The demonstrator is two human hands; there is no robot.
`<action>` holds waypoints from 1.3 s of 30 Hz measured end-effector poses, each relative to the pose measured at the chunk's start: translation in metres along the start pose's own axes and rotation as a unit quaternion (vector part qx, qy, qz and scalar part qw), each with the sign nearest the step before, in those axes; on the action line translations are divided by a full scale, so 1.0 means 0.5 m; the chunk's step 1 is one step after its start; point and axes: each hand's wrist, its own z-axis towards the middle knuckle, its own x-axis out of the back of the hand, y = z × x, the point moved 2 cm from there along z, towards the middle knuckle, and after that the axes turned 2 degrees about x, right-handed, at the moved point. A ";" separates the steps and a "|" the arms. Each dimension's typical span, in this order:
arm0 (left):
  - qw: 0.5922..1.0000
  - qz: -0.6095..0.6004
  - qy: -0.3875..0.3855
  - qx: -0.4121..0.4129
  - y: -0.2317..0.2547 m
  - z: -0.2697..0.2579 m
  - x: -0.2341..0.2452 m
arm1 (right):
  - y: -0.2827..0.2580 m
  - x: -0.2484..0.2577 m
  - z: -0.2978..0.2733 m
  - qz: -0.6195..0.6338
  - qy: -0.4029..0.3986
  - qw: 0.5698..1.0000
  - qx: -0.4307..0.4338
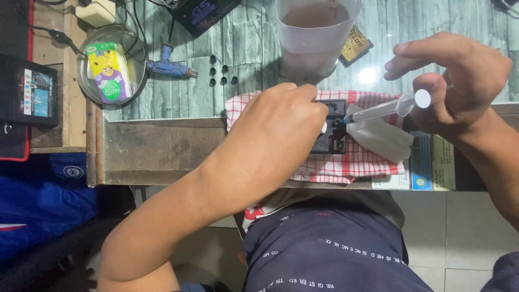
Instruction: Filling lead-acid battery cells with electrolyte using a syringe and cleaning the battery casing.
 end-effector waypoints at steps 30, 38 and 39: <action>0.978 -0.144 0.145 0.051 -0.034 -0.097 0.089 | 0.001 0.071 -0.118 0.031 -0.170 0.985 -0.008; 0.976 -0.188 0.106 0.040 -0.065 -0.095 0.073 | 0.000 0.089 -0.220 0.077 -0.137 0.985 0.075; 0.984 -0.158 0.075 0.022 -0.069 -0.094 0.066 | 0.008 0.094 -0.224 0.071 -0.151 0.982 0.091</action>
